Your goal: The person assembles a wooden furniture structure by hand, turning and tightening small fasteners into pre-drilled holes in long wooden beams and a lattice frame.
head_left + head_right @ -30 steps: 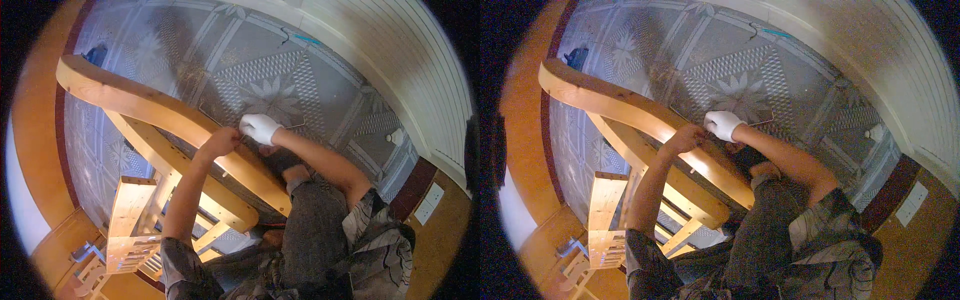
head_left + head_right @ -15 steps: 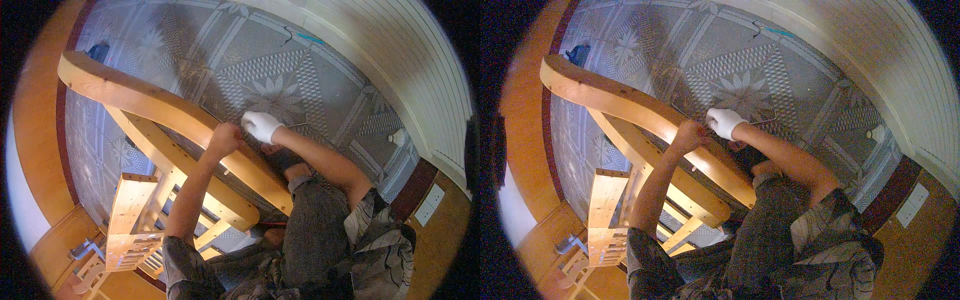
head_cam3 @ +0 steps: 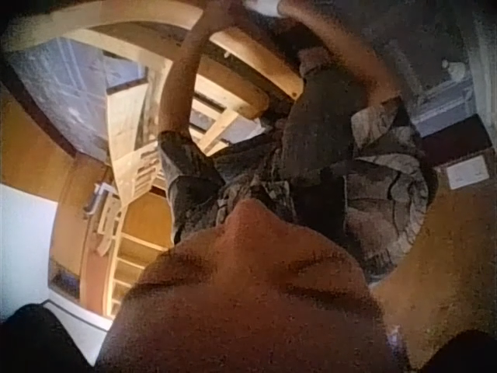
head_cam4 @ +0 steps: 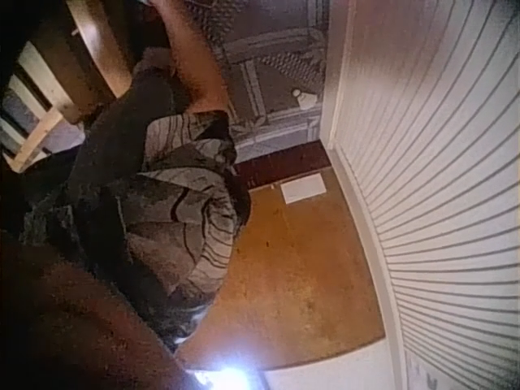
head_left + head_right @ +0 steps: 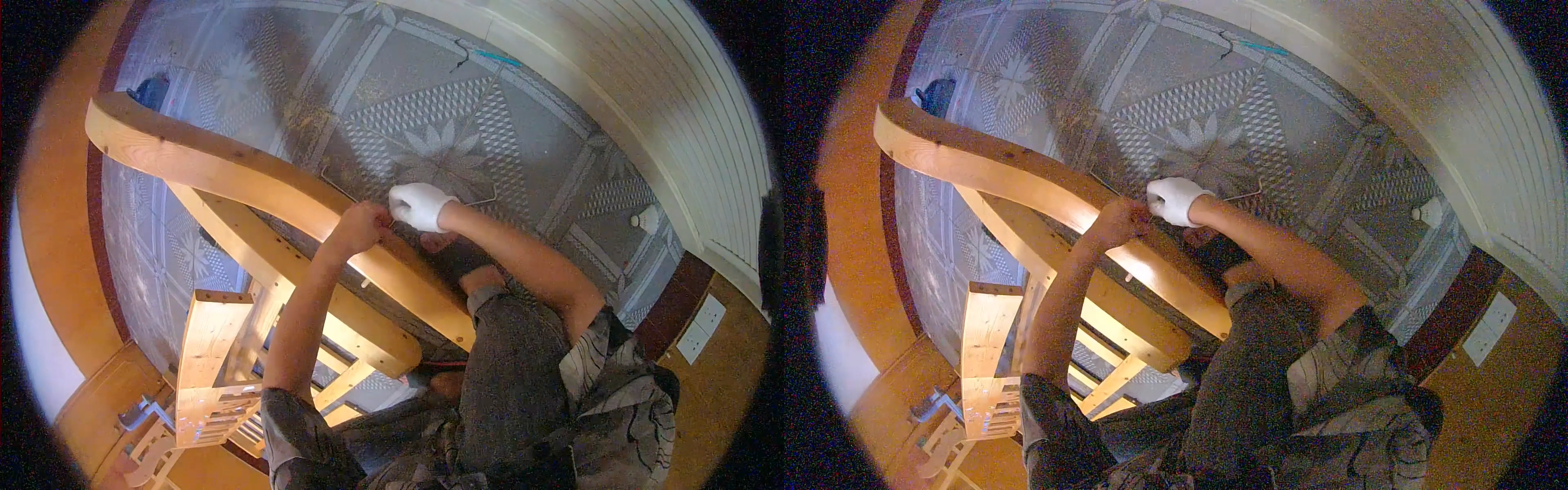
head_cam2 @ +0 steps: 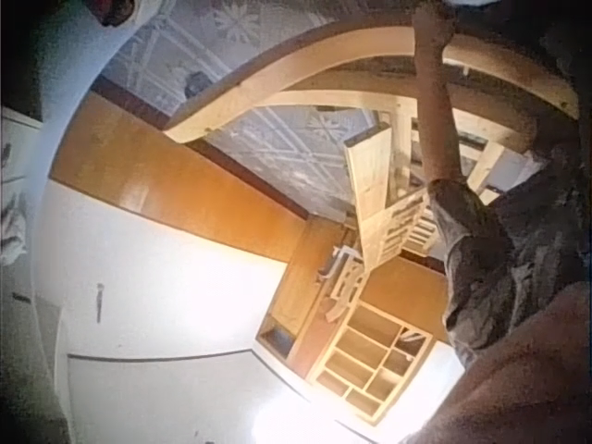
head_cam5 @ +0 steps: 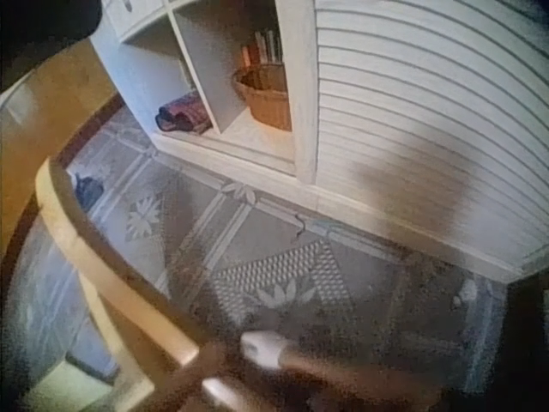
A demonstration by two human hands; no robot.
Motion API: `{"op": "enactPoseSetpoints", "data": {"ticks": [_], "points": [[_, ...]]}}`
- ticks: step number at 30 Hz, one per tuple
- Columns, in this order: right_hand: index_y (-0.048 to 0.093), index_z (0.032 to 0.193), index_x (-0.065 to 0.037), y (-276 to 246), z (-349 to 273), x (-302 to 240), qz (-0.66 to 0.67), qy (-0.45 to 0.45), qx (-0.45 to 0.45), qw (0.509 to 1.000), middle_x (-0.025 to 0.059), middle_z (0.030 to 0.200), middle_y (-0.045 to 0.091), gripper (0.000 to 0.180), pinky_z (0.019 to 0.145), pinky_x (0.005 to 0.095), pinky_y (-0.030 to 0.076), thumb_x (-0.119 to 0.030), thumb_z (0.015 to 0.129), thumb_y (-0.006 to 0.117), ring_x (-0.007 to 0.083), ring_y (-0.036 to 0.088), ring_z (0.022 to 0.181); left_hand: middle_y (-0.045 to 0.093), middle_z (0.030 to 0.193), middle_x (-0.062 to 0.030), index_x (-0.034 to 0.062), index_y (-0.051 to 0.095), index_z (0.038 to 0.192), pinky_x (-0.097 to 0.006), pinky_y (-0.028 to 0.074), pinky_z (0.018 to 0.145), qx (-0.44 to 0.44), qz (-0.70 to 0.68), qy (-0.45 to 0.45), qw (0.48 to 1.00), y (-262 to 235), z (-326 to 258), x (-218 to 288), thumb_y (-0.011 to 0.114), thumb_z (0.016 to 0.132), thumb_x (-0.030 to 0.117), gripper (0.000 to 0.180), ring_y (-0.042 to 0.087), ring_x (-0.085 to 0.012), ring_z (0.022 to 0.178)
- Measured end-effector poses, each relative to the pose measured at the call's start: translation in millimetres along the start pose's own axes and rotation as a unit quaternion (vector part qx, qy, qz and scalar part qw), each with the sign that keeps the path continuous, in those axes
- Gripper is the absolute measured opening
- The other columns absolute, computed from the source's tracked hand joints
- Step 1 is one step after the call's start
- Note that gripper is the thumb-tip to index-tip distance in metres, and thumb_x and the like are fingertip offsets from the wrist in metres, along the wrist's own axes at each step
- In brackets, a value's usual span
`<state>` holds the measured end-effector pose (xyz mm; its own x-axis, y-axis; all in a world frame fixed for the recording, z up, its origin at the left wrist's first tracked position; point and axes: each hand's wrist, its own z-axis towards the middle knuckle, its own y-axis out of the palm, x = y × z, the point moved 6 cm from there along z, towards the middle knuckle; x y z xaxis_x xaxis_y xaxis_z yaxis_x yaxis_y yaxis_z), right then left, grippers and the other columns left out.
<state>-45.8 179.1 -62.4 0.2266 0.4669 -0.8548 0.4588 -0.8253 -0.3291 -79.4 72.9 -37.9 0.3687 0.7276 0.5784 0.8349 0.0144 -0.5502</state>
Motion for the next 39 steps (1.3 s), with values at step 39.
{"op": "enactPoseSetpoints", "data": {"ticks": [39], "points": [[0.060, 0.089, 0.001, -14.4, -3.3, 2.6, 0.002, 0.079, -0.015, 0.997, 0.0227, 0.093, 0.059, 0.044, 0.078, 0.0415, 0.042, -0.038, 0.080, 0.042, 0.0368, 0.056, 0.086, 0.059, 0.076, -0.0181, 0.0027, 0.063, 0.077, -0.042, 0.045, 0.067, -0.060, 0.081, 0.008, 0.995, 9.5, 6.6, -3.2, 0.059, 0.071, 0.020, 0.019, 0.057, -0.0337, 0.075]]}}
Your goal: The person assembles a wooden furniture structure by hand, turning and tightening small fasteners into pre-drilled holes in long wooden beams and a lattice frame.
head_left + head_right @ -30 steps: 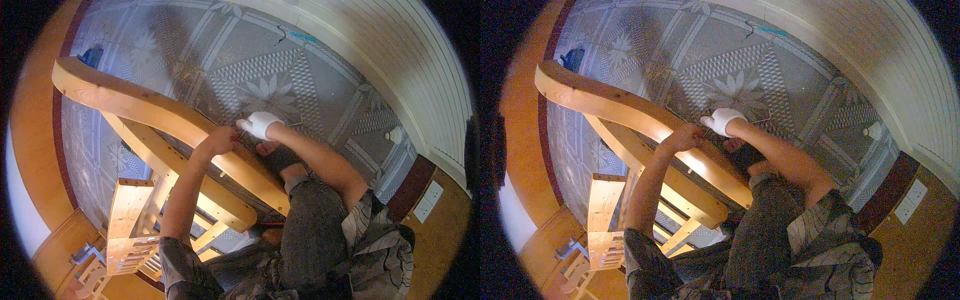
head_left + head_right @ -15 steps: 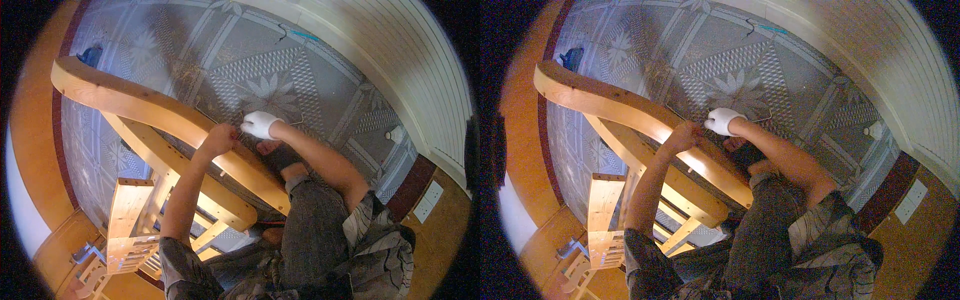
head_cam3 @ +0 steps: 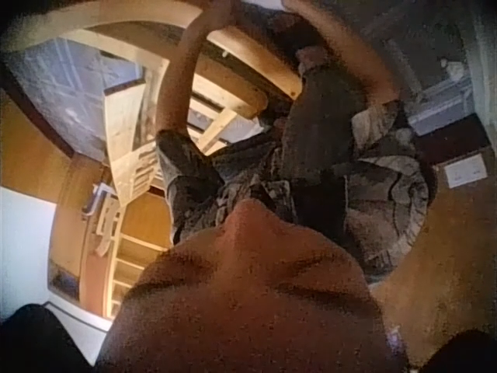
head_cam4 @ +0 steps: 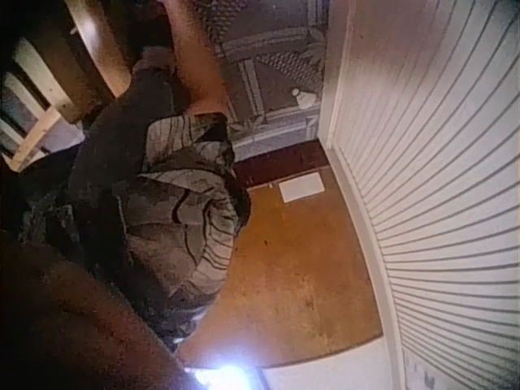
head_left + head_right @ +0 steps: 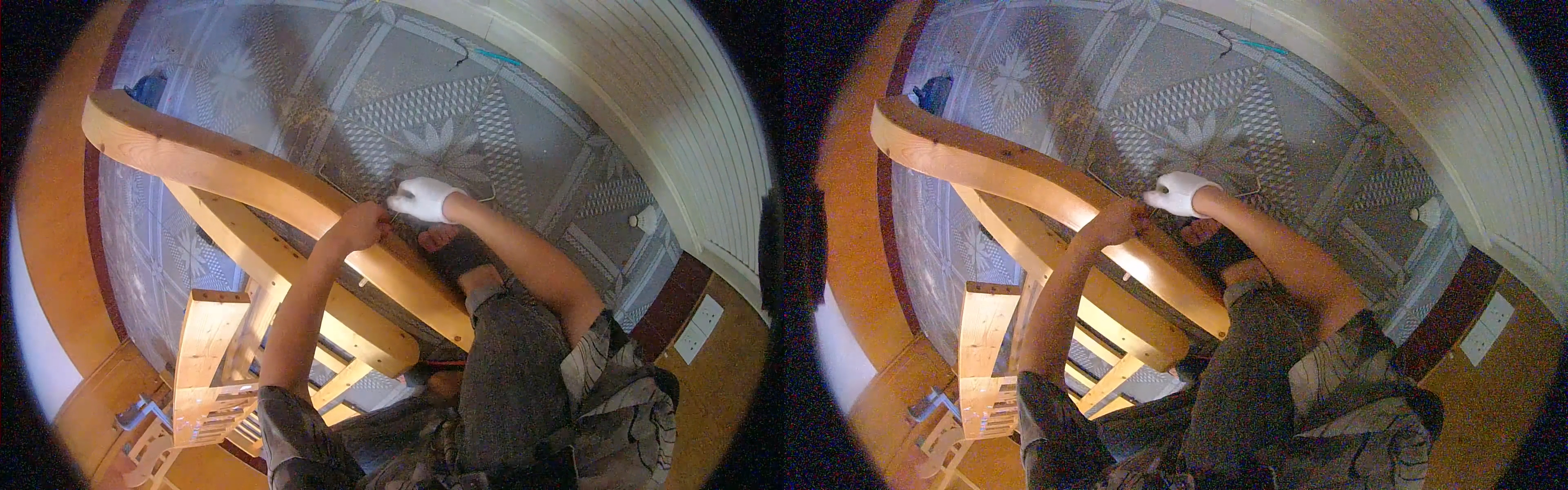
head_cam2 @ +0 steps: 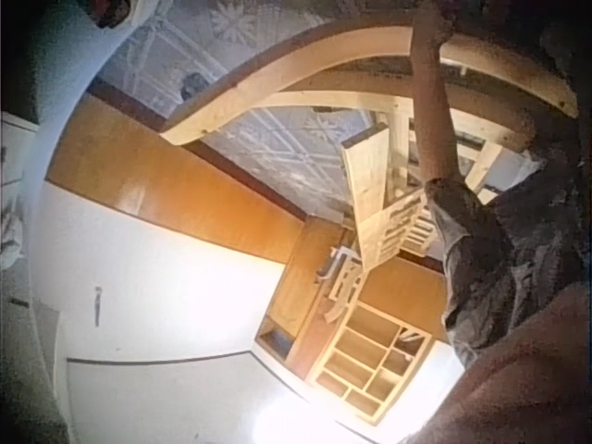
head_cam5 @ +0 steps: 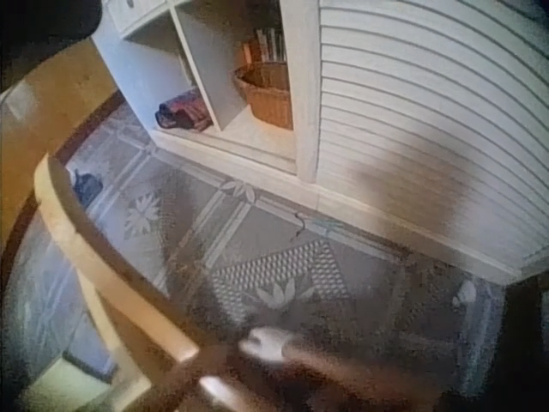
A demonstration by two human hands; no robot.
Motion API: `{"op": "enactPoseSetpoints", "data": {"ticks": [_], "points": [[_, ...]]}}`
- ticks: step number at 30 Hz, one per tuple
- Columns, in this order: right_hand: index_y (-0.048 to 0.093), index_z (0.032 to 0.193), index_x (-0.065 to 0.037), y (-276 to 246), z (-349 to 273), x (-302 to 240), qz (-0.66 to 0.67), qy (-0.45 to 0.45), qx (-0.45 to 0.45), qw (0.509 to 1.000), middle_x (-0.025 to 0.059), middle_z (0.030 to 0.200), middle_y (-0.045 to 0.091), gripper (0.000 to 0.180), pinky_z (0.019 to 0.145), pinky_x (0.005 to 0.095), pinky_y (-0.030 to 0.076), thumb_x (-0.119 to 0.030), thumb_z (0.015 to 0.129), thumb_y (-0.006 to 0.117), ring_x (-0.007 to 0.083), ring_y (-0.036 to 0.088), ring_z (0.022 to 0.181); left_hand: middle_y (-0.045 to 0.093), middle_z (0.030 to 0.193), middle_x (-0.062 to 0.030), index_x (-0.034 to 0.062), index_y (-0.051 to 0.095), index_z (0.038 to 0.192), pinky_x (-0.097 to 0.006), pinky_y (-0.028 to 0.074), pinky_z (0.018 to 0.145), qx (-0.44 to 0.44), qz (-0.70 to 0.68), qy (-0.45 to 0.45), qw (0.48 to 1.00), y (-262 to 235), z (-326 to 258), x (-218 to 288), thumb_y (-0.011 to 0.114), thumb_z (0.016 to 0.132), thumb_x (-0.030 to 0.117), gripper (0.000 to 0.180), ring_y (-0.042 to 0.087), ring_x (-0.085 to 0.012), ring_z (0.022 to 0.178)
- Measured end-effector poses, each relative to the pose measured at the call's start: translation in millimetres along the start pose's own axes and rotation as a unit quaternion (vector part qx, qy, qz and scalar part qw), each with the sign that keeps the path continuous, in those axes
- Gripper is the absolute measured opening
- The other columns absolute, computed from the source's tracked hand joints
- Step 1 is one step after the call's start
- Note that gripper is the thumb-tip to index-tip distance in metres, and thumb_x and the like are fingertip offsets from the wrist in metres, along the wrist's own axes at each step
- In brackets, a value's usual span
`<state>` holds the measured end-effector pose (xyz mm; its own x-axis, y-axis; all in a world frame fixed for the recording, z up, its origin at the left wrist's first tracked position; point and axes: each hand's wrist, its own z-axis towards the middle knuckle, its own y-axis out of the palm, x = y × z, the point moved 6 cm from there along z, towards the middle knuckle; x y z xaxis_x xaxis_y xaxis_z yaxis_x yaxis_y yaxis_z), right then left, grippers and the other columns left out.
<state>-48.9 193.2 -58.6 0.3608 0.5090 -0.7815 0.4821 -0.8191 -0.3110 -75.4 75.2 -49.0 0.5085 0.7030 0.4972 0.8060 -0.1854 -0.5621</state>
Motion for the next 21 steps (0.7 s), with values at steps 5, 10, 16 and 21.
{"op": "enactPoseSetpoints", "data": {"ticks": [5, 10, 16, 21], "points": [[0.060, 0.090, 0.001, 7.4, 6.7, 3.7, -0.059, 0.023, -0.086, 0.994, 0.0226, 0.091, 0.059, 0.045, 0.077, 0.0409, 0.042, -0.040, 0.080, 0.043, 0.0355, 0.057, 0.086, 0.060, 0.072, -0.0171, 0.0020, 0.063, 0.073, -0.041, 0.045, 0.066, 0.042, -0.042, -0.017, 0.998, -2.3, -1.0, -4.9, 0.065, 0.067, 0.020, 0.019, 0.058, -0.0316, 0.072], [0.060, 0.086, 0.003, 4.0, 3.3, 2.6, 0.045, -0.100, 0.014, 0.994, 0.0239, 0.088, 0.059, 0.048, 0.076, 0.0417, 0.042, -0.042, 0.080, 0.041, 0.0372, 0.057, 0.083, 0.060, 0.073, -0.0177, 0.0003, 0.061, 0.071, -0.041, 0.045, 0.066, 0.066, -0.033, -0.045, 0.996, -2.8, -1.9, 1.1, 0.068, 0.064, 0.019, 0.021, 0.058, -0.0318, 0.071], [0.060, 0.089, 0.001, 11.6, 7.7, 7.2, -0.021, 0.053, -0.108, 0.993, 0.0223, 0.088, 0.059, 0.047, 0.076, 0.0404, 0.042, -0.042, 0.078, 0.044, 0.0362, 0.057, 0.083, 0.060, 0.073, -0.0175, 0.0000, 0.060, 0.077, -0.041, 0.045, 0.065, -0.009, -0.015, 0.000, 1.000, 1.7, 4.6, -6.0, 0.073, 0.057, 0.023, 0.033, 0.057, -0.0343, 0.069], [0.061, 0.087, 0.001, 3.1, 3.7, 3.4, 0.051, -0.092, 0.015, 0.994, 0.0229, 0.088, 0.059, 0.048, 0.076, 0.0412, 0.042, -0.042, 0.080, 0.041, 0.0375, 0.057, 0.082, 0.060, 0.074, -0.0174, 0.0005, 0.061, 0.079, -0.041, 0.045, 0.066, 0.002, -0.045, -0.075, 0.996, -5.2, 1.2, 1.5, 0.072, 0.058, 0.022, 0.032, 0.057, -0.0351, 0.071]]}}
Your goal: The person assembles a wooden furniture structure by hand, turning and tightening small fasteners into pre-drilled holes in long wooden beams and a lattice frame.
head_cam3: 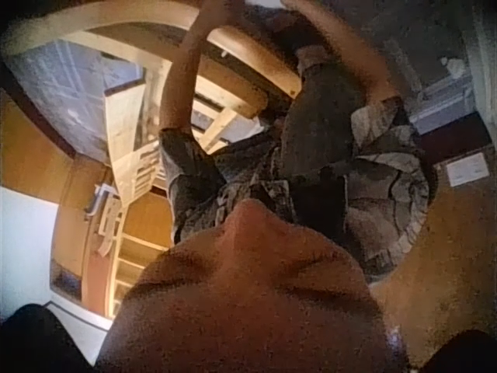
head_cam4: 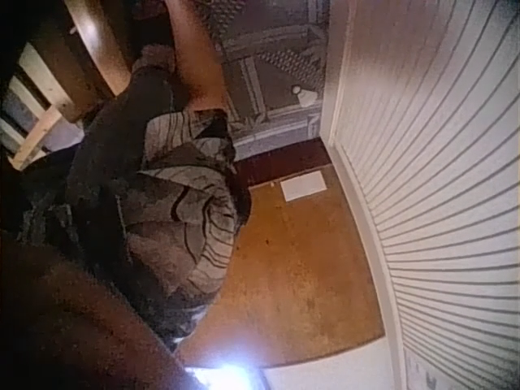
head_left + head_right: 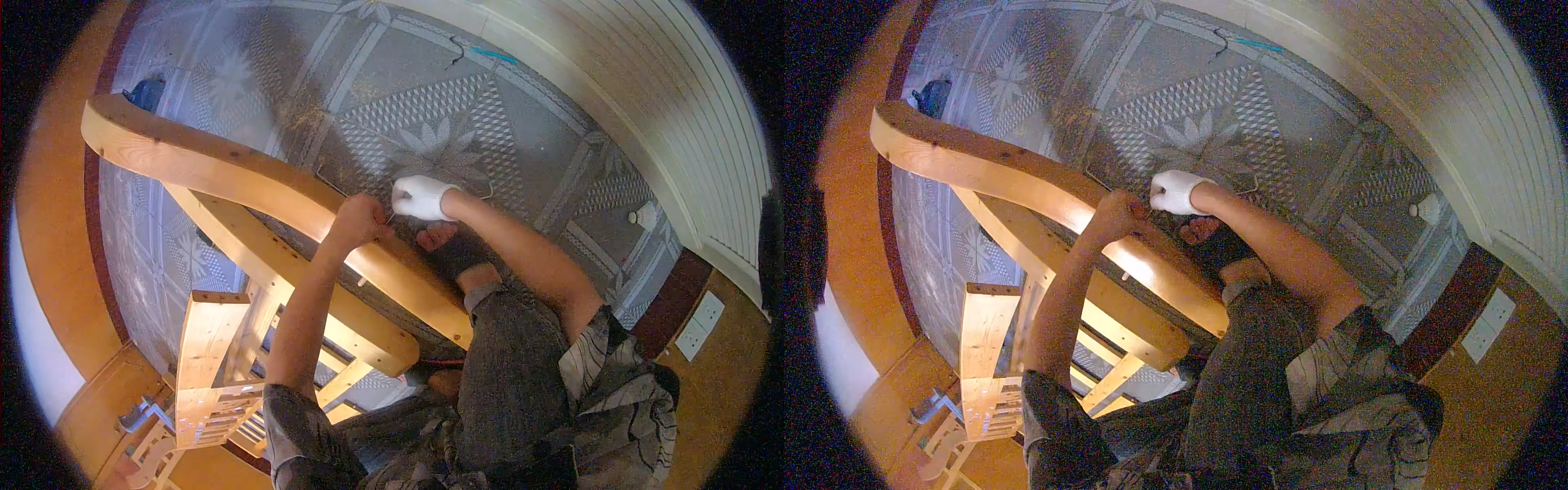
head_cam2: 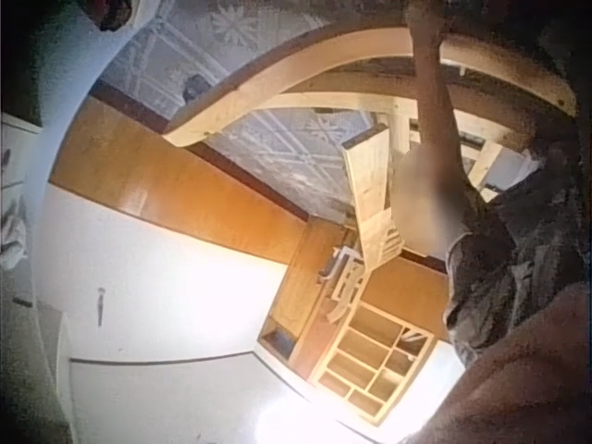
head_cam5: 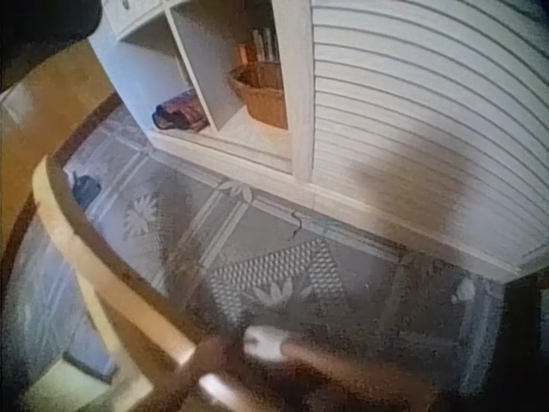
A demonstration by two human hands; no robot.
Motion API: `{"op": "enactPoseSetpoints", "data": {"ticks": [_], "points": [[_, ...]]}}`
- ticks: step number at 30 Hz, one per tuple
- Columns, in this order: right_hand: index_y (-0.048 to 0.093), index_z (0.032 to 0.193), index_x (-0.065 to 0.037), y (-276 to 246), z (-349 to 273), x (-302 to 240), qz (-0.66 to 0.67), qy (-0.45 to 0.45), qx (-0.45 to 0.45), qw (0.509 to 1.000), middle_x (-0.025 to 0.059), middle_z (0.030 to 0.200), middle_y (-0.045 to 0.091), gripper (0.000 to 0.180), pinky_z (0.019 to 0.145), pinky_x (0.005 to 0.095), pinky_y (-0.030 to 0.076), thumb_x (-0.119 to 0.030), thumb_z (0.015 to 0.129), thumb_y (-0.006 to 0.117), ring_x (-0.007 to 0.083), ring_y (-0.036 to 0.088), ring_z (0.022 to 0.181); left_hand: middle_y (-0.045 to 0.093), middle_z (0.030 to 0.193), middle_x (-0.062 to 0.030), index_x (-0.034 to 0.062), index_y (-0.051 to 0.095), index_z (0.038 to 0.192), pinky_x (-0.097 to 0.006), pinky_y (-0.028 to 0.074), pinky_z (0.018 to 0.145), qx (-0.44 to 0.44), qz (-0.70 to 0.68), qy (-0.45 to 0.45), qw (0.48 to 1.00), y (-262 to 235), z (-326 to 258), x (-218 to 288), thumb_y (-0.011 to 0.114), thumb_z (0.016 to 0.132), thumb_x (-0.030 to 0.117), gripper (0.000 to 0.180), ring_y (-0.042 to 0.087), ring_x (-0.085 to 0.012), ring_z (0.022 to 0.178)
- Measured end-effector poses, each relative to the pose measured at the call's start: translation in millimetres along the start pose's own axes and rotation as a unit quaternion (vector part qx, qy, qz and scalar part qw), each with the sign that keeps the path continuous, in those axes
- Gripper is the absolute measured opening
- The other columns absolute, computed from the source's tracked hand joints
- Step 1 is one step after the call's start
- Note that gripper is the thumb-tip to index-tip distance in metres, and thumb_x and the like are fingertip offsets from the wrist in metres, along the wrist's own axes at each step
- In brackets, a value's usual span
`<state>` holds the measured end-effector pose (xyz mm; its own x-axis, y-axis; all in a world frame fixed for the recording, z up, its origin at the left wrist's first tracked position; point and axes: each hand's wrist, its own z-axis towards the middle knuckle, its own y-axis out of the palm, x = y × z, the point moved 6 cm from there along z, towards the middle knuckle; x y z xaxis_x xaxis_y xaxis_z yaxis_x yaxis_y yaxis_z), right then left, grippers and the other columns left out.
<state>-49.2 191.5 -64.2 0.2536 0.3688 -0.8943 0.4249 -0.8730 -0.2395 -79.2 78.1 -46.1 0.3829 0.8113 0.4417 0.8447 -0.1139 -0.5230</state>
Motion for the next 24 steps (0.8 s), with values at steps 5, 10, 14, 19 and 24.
{"op": "enactPoseSetpoints", "data": {"ticks": [5, 10, 14, 19, 24], "points": [[0.060, 0.090, 0.000, 1.1, 1.5, 2.3, -0.080, 0.135, -0.088, 0.984, 0.0213, 0.090, 0.059, 0.041, 0.076, 0.0401, 0.042, -0.036, 0.078, 0.046, 0.0356, 0.057, 0.085, 0.060, 0.074, -0.0173, 0.0008, 0.061, 0.071, -0.039, 0.045, 0.066, 0.019, -0.048, 0.016, 0.999, 2.0, -0.3, -0.5, 0.071, 0.058, 0.021, 0.026, 0.057, -0.0335, 0.073], [0.060, 0.089, -0.002, -1.1, 4.2, 7.0, -0.074, 0.077, -0.033, 0.994, 0.0200, 0.089, 0.059, 0.033, 0.076, 0.0396, 0.042, -0.031, 0.077, 0.050, 0.0338, 0.056, 0.086, 0.061, 0.074, -0.0174, 0.0001, 0.061, 0.076, -0.038, 0.046, 0.065, 0.019, 0.000, 0.044, 0.999, 1.6, -0.1, -4.3, 0.071, 0.062, 0.023, 0.029, 0.058, -0.0317, 0.072], [0.061, 0.085, -0.004, -22.3, 4.1, 6.7, 0.016, 0.001, 0.054, 0.998, 0.0167, 0.086, 0.061, 0.023, 0.073, 0.0370, 0.044, -0.023, 0.075, 0.053, 0.0303, 0.058, 0.081, 0.061, 0.073, -0.0168, -0.0008, 0.062, 0.078, -0.035, 0.047, 0.065, 0.077, -0.118, -0.037, 0.989, -11.6, 0.0, 3.7, 0.070, 0.066, 0.022, 0.027, 0.060, -0.0272, 0.070], [0.061, 0.081, -0.003, -43.6, 15.9, 14.3, 0.048, 0.032, 0.154, 0.986, 0.0158, 0.083, 0.061, 0.026, 0.070, 0.0384, 0.043, -0.027, 0.075, 0.052, 0.0318, 0.058, 0.077, 0.063, 0.077, -0.0109, -0.0024, 0.059, 0.084, -0.030, 0.046, 0.065, 0.162, -0.205, -0.001, 0.965, -4.2, 7.0, -13.7, 0.067, 0.074, 0.020, 0.026, 0.058, -0.0159, 0.069], [0.062, 0.088, -0.004, -32.3, 28.4, 27.7, -0.136, 0.134, 0.044, 0.981, 0.0194, 0.092, 0.059, 0.035, 0.077, 0.0409, 0.043, -0.035, 0.077, 0.050, 0.0343, 0.057, 0.086, 0.063, 0.082, -0.0106, -0.0023, 0.059, 0.090, -0.029, 0.046, 0.069, 0.288, -0.197, 0.065, 0.935, -26.5, -19.0, 7.6, 0.063, 0.077, 0.016, 0.022, 0.059, -0.0169, 0.074]]}}
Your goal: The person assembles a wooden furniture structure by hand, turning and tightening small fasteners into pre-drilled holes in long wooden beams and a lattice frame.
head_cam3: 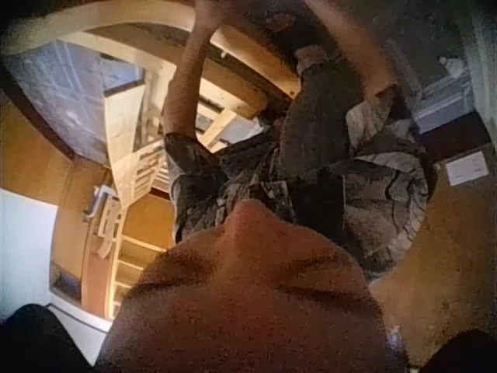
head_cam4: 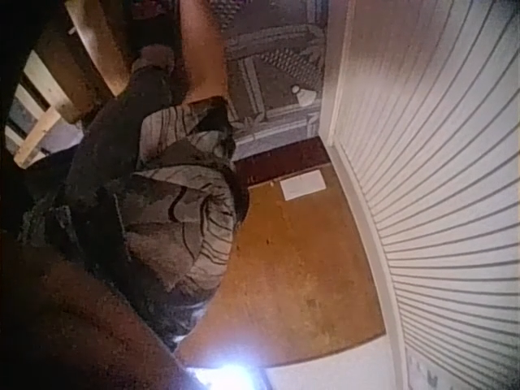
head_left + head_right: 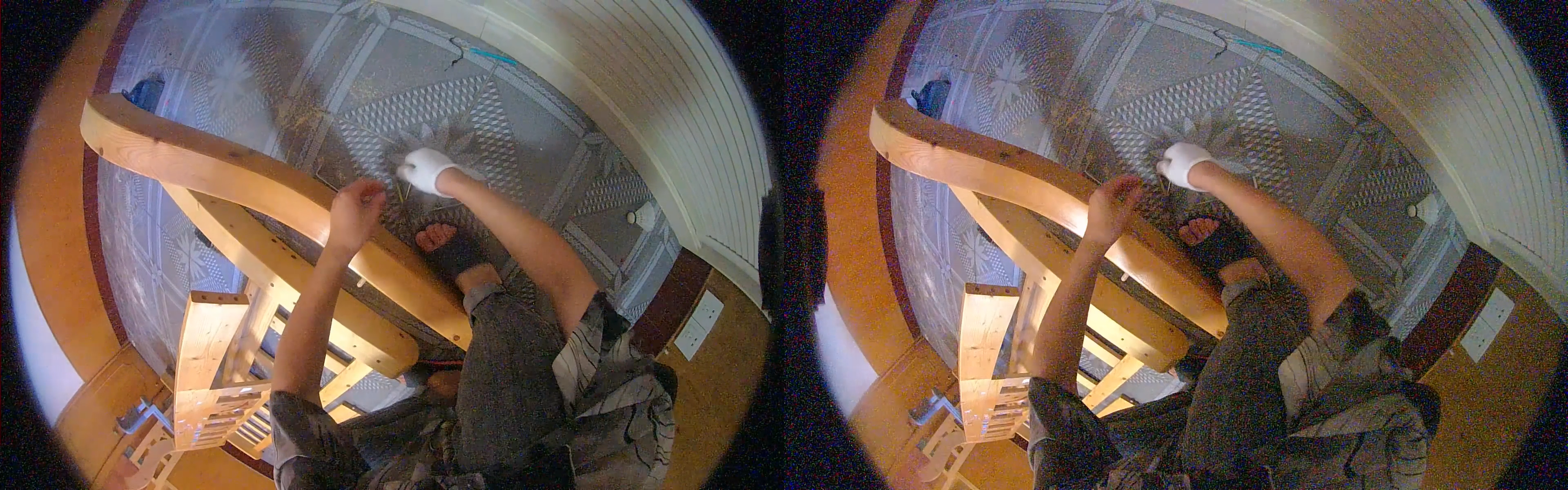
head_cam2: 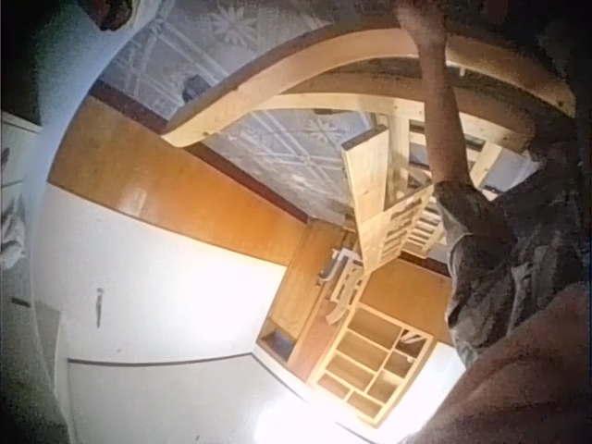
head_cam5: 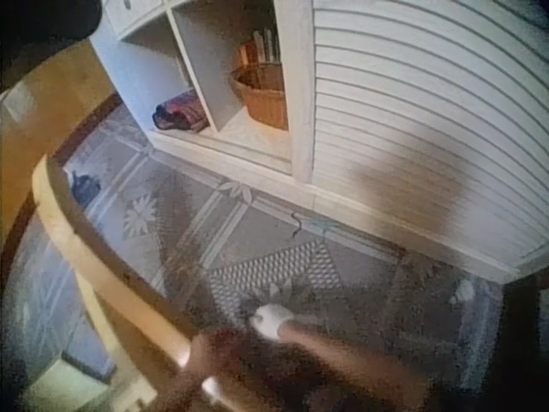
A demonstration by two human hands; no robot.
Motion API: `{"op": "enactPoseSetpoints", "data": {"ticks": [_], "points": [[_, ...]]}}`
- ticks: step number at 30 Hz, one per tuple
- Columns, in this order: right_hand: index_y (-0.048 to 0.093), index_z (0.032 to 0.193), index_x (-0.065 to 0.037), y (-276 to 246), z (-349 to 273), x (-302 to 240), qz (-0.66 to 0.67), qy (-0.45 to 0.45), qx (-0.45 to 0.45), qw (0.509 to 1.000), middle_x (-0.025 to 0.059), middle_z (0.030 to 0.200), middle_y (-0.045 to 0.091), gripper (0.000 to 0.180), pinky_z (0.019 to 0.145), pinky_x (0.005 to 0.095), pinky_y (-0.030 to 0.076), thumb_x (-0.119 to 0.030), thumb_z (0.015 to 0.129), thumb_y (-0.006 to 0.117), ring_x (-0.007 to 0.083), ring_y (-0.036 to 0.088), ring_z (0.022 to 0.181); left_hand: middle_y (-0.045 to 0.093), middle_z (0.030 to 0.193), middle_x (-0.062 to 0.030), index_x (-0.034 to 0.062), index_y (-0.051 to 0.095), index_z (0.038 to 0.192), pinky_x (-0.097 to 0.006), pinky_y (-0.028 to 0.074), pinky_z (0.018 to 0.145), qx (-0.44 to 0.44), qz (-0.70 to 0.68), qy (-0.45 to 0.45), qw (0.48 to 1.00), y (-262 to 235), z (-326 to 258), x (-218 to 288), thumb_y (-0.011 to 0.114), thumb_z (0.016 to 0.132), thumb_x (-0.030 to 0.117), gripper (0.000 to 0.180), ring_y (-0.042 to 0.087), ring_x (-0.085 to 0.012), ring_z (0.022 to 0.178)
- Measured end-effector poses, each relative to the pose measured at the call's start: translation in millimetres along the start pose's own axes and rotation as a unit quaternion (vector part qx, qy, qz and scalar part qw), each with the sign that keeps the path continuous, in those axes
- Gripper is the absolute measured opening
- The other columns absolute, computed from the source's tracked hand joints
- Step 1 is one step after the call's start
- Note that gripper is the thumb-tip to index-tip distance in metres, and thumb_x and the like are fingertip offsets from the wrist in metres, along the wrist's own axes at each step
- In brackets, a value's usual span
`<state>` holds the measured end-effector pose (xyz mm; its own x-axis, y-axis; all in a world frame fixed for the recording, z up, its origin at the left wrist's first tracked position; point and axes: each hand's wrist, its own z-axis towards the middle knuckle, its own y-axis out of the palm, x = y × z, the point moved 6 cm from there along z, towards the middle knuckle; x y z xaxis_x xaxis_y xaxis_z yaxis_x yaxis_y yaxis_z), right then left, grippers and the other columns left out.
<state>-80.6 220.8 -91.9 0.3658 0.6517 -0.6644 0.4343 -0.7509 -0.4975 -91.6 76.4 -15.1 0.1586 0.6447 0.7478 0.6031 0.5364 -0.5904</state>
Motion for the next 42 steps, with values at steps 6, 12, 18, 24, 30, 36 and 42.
{"op": "enactPoseSetpoints", "data": {"ticks": [6, 12, 18, 24, 30, 36, 42], "points": [[0.063, 0.095, -0.006, 30.6, 1.9, -27.6, -0.121, 0.078, -0.044, 0.989, 0.0147, 0.100, 0.060, 0.033, 0.076, 0.0398, 0.047, -0.033, 0.080, 0.051, 0.0297, 0.059, 0.091, 0.063, 0.090, -0.0121, -0.0008, 0.059, 0.094, -0.029, 0.045, 0.076, 0.101, -0.028, -0.048, 0.993, -25.8, -34.6, -8.7, 0.057, 0.079, 0.007, 0.017, 0.059, -0.0183, 0.086], [0.055, 0.098, -0.006, 26.0, 0.2, -25.1, -0.197, 0.047, 0.072, 0.977, 0.0161, 0.088, 0.062, 0.021, 0.068, 0.0395, 0.049, -0.011, 0.080, 0.046, 0.0316, 0.061, 0.084, 0.058, 0.086, -0.0127, 0.0031, 0.058, 0.089, -0.033, 0.044, 0.074, 0.219, -0.002, -0.005, 0.976, -26.3, -98.8, 2.8, 0.056, 0.073, -0.001, 0.017, 0.055, -0.0263, 0.082], [0.043, 0.098, -0.006, -1.0, 3.0, 13.1, -0.187, 0.035, 0.166, 0.968, 0.0188, 0.083, 0.060, 0.018, 0.065, 0.0436, 0.048, -0.012, 0.082, 0.039, 0.0342, 0.061, 0.078, 0.053, 0.095, -0.0121, 0.0039, 0.055, 0.092, -0.038, 0.039, 0.080, 0.171, 0.106, 0.029, 0.979, 9.3, -139.2, 29.8, 0.055, 0.067, -0.003, 0.027, 0.047, -0.0315, 0.090], [0.047, 0.107, -0.013, -61.2, -24.2, -0.9, -0.329, 0.067, 0.352, 0.874, 0.0150, 0.108, 0.046, 0.037, 0.076, 0.0431, 0.042, -0.032, 0.076, 0.055, 0.0318, 0.050, 0.091, 0.050, 0.098, -0.0154, 0.0034, 0.053, 0.095, -0.041, 0.037, 0.082, 0.161, 0.094, 0.046, 0.981, 22.9, -165.8, 32.2, 0.056, 0.064, -0.002, 0.032, 0.045, -0.0346, 0.094], [0.040, 0.114, -0.008, 16.2, -67.7, -87.9, -0.144, -0.044, 0.132, 0.980, 0.0199, 0.113, 0.040, 0.056, 0.083, 0.0423, 0.041, -0.042, 0.073, 0.056, 0.0340, 0.047, 0.100, 0.050, 0.097, -0.0191, -0.0033, 0.040, 0.109, -0.041, 0.039, 0.083, -0.012, -0.194, -0.241, 0.951, 77.9, -209.5, -19.0, 0.066, 0.071, 0.017, 0.050, 0.045, -0.0362, 0.098], [0.003, 0.133, 0.003, 95.2, -108.6, -129.8, -0.178, -0.103, 0.081, 0.975, 0.0280, 0.125, 0.028, 0.108, 0.090, 0.0406, 0.039, -0.042, 0.060, 0.070, 0.0403, 0.038, 0.111, 0.041, 0.117, -0.0221, -0.0065, 0.020, 0.121, -0.037, 0.036, 0.092, 0.011, -0.379, -0.198, 0.904, 165.1, -206.5, -60.6, 0.072, 0.067, 0.037, 0.086, 0.039, -0.0301, 0.112], [0.000, 0.134, -0.005, 114.6, -108.9, -142.7, -0.235, -0.087, 0.069, 0.966, 0.0261, 0.121, 0.030, 0.109, 0.084, 0.0404, 0.043, -0.035, 0.058, 0.072, 0.0398, 0.043, 0.105, 0.038, 0.119, -0.0236, -0.0052, 0.016, 0.126, -0.041, 0.033, 0.094, 0.141, -0.483, -0.117, 0.856, 185.1, -202.2, -62.9, 0.072, 0.065, 0.040, 0.094, 0.041, -0.0336, 0.111]]}}
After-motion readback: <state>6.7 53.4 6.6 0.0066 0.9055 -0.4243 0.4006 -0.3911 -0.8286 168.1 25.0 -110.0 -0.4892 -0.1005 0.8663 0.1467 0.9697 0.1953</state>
